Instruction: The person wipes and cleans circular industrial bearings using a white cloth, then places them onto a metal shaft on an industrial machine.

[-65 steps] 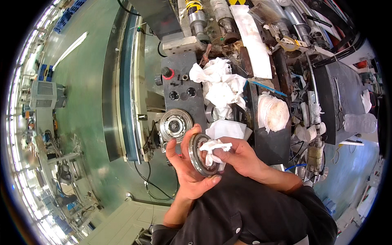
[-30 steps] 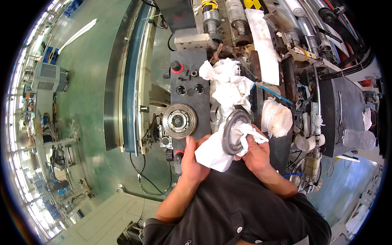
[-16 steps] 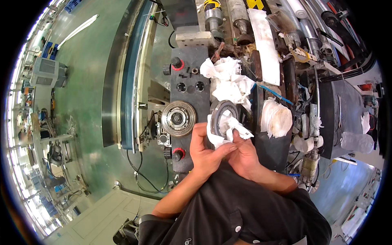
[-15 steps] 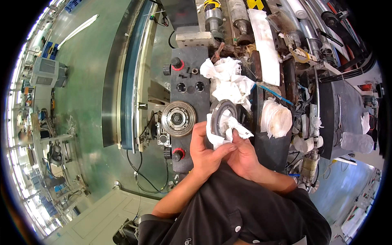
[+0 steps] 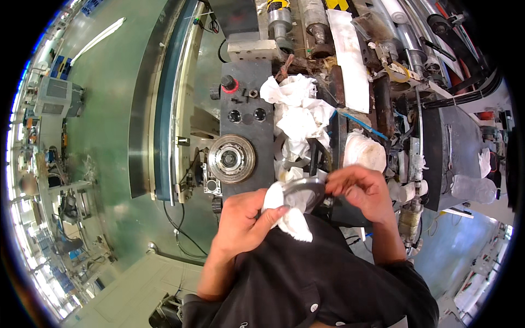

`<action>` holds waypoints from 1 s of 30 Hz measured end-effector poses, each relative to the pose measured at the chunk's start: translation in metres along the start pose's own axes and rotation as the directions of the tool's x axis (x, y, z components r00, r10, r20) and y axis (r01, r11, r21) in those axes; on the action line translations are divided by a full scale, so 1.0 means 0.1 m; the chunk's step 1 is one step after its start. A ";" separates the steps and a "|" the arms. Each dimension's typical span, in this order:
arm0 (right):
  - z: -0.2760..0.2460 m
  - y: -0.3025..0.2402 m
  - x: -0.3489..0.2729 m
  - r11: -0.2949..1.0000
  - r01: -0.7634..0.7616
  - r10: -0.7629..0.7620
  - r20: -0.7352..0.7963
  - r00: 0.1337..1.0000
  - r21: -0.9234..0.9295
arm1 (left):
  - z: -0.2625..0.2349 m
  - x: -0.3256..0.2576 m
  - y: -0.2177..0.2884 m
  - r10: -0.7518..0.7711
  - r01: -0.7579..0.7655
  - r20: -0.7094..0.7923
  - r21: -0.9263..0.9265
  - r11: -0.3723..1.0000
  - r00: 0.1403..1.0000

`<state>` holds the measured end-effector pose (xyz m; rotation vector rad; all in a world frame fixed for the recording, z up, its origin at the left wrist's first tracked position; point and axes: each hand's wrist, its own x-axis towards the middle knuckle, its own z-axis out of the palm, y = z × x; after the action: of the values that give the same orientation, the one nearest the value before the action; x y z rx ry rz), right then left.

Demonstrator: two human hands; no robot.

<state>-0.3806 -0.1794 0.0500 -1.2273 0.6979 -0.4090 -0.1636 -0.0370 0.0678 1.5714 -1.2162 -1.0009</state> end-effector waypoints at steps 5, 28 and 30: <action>0.33 -0.39 0.23 0.708 0.365 -0.199 0.325 0.925 -0.604 | 0.05 0.11 0.03 0.184 -0.192 0.135 0.048 0.980 0.974; 0.51 -0.11 0.23 0.736 0.548 -0.631 -0.110 0.768 -0.398 | 0.73 0.33 0.02 0.122 -0.366 -0.588 -0.316 0.875 0.800; 0.57 0.01 0.25 0.770 0.536 -0.629 -0.275 0.727 -0.346 | 0.79 0.30 -0.02 0.008 -0.322 -0.556 -0.469 0.823 0.831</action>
<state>-0.3236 -0.1543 0.0522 -1.6270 0.6813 -1.1505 -0.2321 -0.0788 0.0411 1.1349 -0.5856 -0.6384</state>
